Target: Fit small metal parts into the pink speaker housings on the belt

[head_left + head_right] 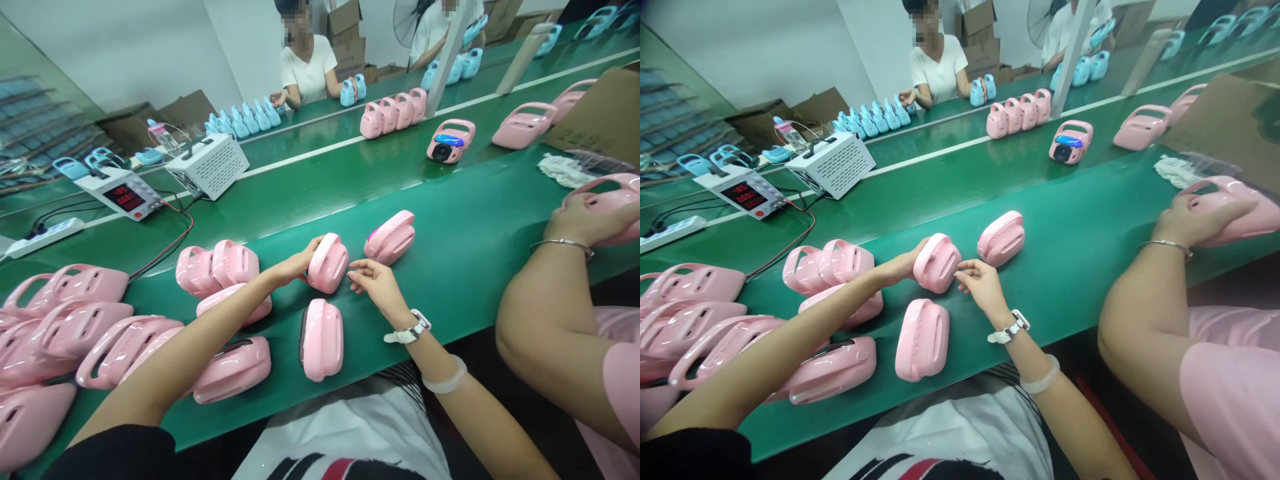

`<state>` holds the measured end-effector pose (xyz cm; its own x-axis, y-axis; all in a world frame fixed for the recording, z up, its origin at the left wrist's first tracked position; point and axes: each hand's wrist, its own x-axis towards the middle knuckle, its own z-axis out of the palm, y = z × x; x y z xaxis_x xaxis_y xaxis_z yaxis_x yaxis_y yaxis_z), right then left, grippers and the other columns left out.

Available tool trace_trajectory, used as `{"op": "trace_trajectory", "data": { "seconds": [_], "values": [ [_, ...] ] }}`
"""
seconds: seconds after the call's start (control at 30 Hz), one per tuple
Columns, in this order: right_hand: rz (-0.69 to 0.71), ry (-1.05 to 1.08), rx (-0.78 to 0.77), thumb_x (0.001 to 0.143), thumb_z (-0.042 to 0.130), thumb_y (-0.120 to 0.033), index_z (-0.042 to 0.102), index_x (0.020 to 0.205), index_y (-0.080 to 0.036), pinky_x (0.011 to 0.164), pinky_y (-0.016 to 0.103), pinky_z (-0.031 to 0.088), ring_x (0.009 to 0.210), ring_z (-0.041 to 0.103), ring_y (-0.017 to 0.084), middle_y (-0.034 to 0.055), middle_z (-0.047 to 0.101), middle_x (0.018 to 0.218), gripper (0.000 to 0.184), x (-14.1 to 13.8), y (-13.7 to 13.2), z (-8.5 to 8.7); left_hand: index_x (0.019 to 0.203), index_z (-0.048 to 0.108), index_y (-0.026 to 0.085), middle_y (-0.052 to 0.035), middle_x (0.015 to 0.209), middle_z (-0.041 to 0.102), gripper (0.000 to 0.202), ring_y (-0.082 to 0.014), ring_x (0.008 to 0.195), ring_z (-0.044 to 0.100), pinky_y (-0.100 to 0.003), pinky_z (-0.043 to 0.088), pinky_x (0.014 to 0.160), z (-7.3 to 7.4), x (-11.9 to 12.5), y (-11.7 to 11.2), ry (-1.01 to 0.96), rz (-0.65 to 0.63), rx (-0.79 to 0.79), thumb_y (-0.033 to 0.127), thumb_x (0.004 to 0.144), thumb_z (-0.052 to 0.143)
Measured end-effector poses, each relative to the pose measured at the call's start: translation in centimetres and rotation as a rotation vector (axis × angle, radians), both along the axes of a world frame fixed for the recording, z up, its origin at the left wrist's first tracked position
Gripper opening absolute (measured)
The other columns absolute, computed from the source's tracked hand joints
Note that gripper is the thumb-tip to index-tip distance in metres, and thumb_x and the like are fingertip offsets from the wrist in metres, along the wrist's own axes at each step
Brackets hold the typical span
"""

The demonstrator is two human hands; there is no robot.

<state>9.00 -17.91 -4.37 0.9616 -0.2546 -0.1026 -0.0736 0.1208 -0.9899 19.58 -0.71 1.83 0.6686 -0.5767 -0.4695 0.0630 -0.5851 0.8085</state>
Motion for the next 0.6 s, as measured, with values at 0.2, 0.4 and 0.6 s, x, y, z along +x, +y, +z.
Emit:
{"op": "trace_trajectory", "data": {
  "seconds": [0.2,0.4,0.6],
  "values": [
    [-0.069,0.0,0.124,0.052,0.085,-0.048,0.05,0.077,-0.023,0.039,0.023,0.039,0.039,0.049,0.01,-0.0076,0.058,0.049,0.05,2.0,1.2,0.6,0.148,0.029,0.036,-0.0063,0.129,0.059,0.064,-0.0262,0.098,0.061,-0.03,0.053,0.062,0.2,-0.2,-0.3,-0.008,0.017,0.022,0.051,0.088,0.046],
    [-0.03,0.013,0.122,0.038,0.092,-0.049,0.048,0.069,-0.022,0.034,0.019,0.025,0.035,0.039,0.005,-0.009,0.055,0.048,0.06,3.0,0.6,1.0,0.148,0.027,0.033,-0.0086,0.13,0.058,0.065,-0.0275,0.101,0.06,-0.03,0.052,0.064,0.6,-0.5,-0.5,0.001,0.019,0.03,0.056,0.089,0.043],
    [-0.006,0.051,0.134,0.05,0.079,-0.072,0.044,0.063,-0.023,0.03,0.019,0.019,0.031,0.03,0.004,-0.0128,0.037,0.041,0.061,2.7,1.3,-1.3,0.148,0.027,0.035,-0.0077,0.13,0.058,0.064,-0.0282,0.101,0.06,-0.032,0.052,0.069,0.9,-0.7,-0.4,0.013,0.013,0.018,0.057,0.09,0.041]
  ]
}}
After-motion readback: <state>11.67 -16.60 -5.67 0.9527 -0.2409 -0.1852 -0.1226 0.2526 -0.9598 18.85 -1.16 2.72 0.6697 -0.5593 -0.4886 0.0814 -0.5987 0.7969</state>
